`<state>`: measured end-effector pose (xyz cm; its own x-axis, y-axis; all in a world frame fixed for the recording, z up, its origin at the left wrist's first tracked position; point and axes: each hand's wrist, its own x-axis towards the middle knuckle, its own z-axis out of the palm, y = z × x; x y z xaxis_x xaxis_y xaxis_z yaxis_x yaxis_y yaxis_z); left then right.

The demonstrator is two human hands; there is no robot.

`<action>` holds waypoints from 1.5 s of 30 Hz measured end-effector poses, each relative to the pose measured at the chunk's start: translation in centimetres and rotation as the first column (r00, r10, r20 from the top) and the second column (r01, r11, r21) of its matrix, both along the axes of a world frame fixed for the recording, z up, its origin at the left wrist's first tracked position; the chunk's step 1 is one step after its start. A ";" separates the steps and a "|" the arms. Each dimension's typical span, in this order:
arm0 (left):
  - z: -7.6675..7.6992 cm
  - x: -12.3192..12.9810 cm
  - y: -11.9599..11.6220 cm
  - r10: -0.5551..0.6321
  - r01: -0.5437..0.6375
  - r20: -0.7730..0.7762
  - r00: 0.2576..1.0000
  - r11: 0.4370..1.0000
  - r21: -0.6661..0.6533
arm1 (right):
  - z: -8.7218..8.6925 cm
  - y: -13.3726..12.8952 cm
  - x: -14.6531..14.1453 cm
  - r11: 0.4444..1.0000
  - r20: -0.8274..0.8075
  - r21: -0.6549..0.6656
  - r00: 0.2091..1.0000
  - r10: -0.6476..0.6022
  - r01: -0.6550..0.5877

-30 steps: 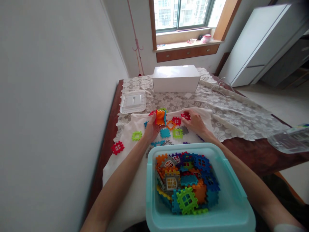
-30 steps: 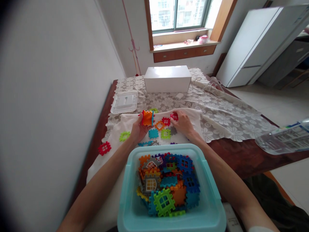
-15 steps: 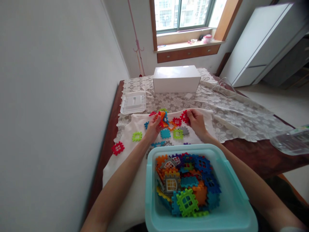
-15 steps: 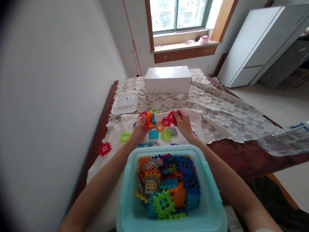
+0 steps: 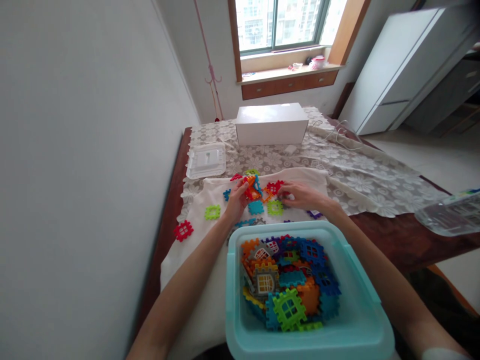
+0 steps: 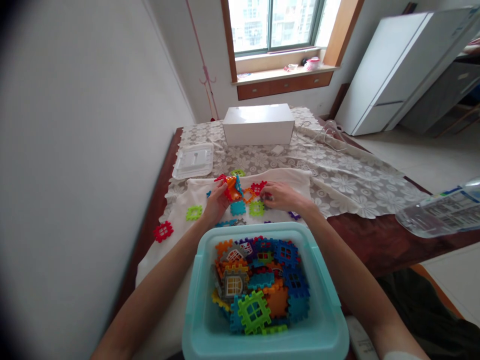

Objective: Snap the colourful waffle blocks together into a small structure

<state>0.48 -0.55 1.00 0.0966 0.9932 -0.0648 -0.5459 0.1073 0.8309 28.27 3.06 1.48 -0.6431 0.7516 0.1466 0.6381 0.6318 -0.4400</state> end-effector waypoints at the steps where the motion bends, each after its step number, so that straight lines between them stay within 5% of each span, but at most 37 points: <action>1: 0.1 -0.1 0.0 0.042 -0.043 0.013 0.999 0.999 0.020 | 0.0 -0.2 0.2 1.000 0.028 -0.027 1.000 0.015 -0.015; 6: 0.4 -0.4 0.0 0.200 -0.199 0.001 0.980 0.976 0.089 | -0.6 -0.6 0.6 0.999 0.005 -0.053 1.000 -0.007 0.007; 12: -0.3 0.2 -0.5 0.055 -0.037 -0.156 0.986 0.993 0.113 | 0.1 -0.5 -0.1 0.987 -0.198 -0.154 0.976 -0.085 0.055; 16: -0.3 0.4 -0.6 0.015 0.016 -0.217 0.976 0.990 0.139 | 0.4 -1.0 -2.5 0.956 -0.585 -0.247 0.763 -0.276 0.157; 21: 0.0 0.7 -0.8 -0.064 0.139 -0.325 0.943 0.967 0.215 | 0.2 -2.4 -4.9 0.903 -0.778 -0.430 0.503 -0.377 0.011; 25: -0.2 1.1 -1.1 -0.149 0.224 -0.340 0.928 0.955 0.194 | 0.1 -2.9 -5.5 0.913 -0.813 -0.409 0.453 -0.365 0.000; 32: -0.9 1.1 -1.1 -0.041 0.152 -0.381 0.924 0.952 0.267 | -0.7 -2.9 -6.2 0.900 -0.812 -0.437 0.432 -0.392 -0.004; 40: -1.5 1.0 -0.7 -0.058 0.211 -0.408 0.911 0.917 0.339 | -1.2 -2.8 -6.5 0.842 -0.822 -0.538 0.237 -0.517 -0.031; 45: -0.7 1.2 -1.1 -0.070 0.209 -0.388 0.919 0.921 0.329 | -1.0 -2.7 -6.6 0.842 -0.837 -0.533 0.197 -0.511 -0.082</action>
